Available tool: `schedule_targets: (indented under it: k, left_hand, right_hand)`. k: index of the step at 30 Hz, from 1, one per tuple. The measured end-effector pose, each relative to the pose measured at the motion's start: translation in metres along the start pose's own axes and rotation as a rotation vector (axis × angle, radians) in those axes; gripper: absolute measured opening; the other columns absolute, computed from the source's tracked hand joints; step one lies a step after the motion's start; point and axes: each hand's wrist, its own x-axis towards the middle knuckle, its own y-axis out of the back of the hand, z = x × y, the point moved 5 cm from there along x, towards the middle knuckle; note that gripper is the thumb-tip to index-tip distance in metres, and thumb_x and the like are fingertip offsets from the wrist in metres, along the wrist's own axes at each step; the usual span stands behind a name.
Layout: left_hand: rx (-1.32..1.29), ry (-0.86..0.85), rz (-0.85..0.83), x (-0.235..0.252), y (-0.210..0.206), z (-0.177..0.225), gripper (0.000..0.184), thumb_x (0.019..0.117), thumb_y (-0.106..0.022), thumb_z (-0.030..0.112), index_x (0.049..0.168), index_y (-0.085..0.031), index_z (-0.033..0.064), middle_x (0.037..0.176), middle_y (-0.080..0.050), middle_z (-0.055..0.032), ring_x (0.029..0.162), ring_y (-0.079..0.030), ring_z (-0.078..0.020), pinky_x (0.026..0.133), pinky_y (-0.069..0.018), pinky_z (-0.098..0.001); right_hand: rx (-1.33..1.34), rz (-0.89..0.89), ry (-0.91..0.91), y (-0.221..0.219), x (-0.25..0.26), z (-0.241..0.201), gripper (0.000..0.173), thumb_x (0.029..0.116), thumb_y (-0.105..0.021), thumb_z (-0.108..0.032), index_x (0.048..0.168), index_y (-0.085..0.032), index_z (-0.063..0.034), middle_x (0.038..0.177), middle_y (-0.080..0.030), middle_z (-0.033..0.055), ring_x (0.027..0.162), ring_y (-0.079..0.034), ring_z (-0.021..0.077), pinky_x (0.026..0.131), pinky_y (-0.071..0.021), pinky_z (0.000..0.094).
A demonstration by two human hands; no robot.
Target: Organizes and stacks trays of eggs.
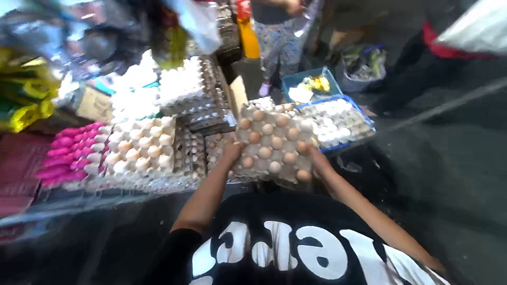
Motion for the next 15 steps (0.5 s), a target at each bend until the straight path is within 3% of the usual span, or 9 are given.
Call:
schedule_targets:
  k: [2, 4, 7, 10, 13, 15]
  left_hand:
    - [-0.046, 0.016, 0.004, -0.03, 0.004, -0.018, 0.062, 0.0977, -0.068, 0.031, 0.145, -0.047, -0.0026, 0.126, -0.064, -0.0243, 0.116, -0.065, -0.0317, 0.103, -0.0521, -0.049]
    - [-0.133, 0.016, -0.022, -0.061, 0.004, -0.029, 0.059, 0.1052, -0.057, 0.036, 0.146, -0.046, -0.0048, 0.135, -0.059, -0.028, 0.126, -0.059, -0.036, 0.109, -0.0462, -0.0521]
    - [-0.36, -0.037, -0.061, -0.096, 0.006, -0.053, 0.046, 0.1101, -0.045, 0.023, 0.143, -0.047, -0.0097, 0.138, -0.055, -0.031, 0.128, -0.055, -0.0365, 0.111, -0.0425, -0.0502]
    - [-0.452, -0.05, -0.082, -0.114, 0.014, -0.08, 0.048, 0.1072, -0.049, 0.018, 0.148, -0.044, -0.0064, 0.142, -0.055, -0.0286, 0.13, -0.056, -0.0328, 0.112, -0.0439, -0.0468]
    - [-0.425, 0.065, -0.054, -0.11, 0.038, -0.102, 0.045, 0.108, -0.05, 0.021, 0.142, -0.048, -0.0077, 0.135, -0.058, -0.0286, 0.125, -0.058, -0.0338, 0.109, -0.0445, -0.0484]
    - [-0.339, 0.143, -0.067, -0.092, 0.059, -0.118, 0.045, 0.1084, -0.049, 0.027, 0.137, -0.052, -0.0082, 0.133, -0.059, -0.0287, 0.124, -0.058, -0.0348, 0.108, -0.0447, -0.0502]
  right_hand:
    - [-0.102, 0.033, -0.023, -0.007, -0.021, -0.008, 0.064, 0.1102, -0.031, -0.051, 0.136, -0.056, 0.0024, 0.125, -0.064, 0.0199, 0.11, -0.065, 0.0252, 0.095, -0.0542, 0.0465]
    - [-0.22, 0.114, 0.007, -0.007, -0.043, -0.017, 0.066, 0.1101, -0.032, -0.05, 0.13, -0.058, 0.0072, 0.122, -0.064, 0.0238, 0.108, -0.064, 0.0282, 0.095, -0.0525, 0.0491]
    - [-0.311, 0.144, 0.098, -0.011, -0.071, -0.022, 0.061, 0.1112, -0.03, -0.045, 0.12, -0.059, 0.008, 0.104, -0.062, 0.0181, 0.09, -0.062, 0.0212, 0.083, -0.0527, 0.044]
    - [-0.431, 0.079, 0.139, -0.025, -0.08, -0.027, 0.06, 0.1115, -0.026, -0.044, 0.115, -0.06, 0.0049, 0.093, -0.061, 0.0112, 0.078, -0.06, 0.0149, 0.074, -0.0532, 0.0393]
    - [-0.502, 0.01, 0.167, -0.063, -0.079, -0.03, 0.057, 0.1122, -0.028, -0.04, 0.122, -0.055, 0.0082, 0.099, -0.061, 0.0163, 0.083, -0.061, 0.0194, 0.077, -0.0533, 0.0415]
    - [-0.518, -0.03, 0.147, -0.092, -0.078, -0.028, 0.059, 0.1122, -0.03, -0.042, 0.138, -0.048, 0.008, 0.121, -0.06, 0.0248, 0.104, -0.062, 0.0276, 0.093, -0.0522, 0.0465]
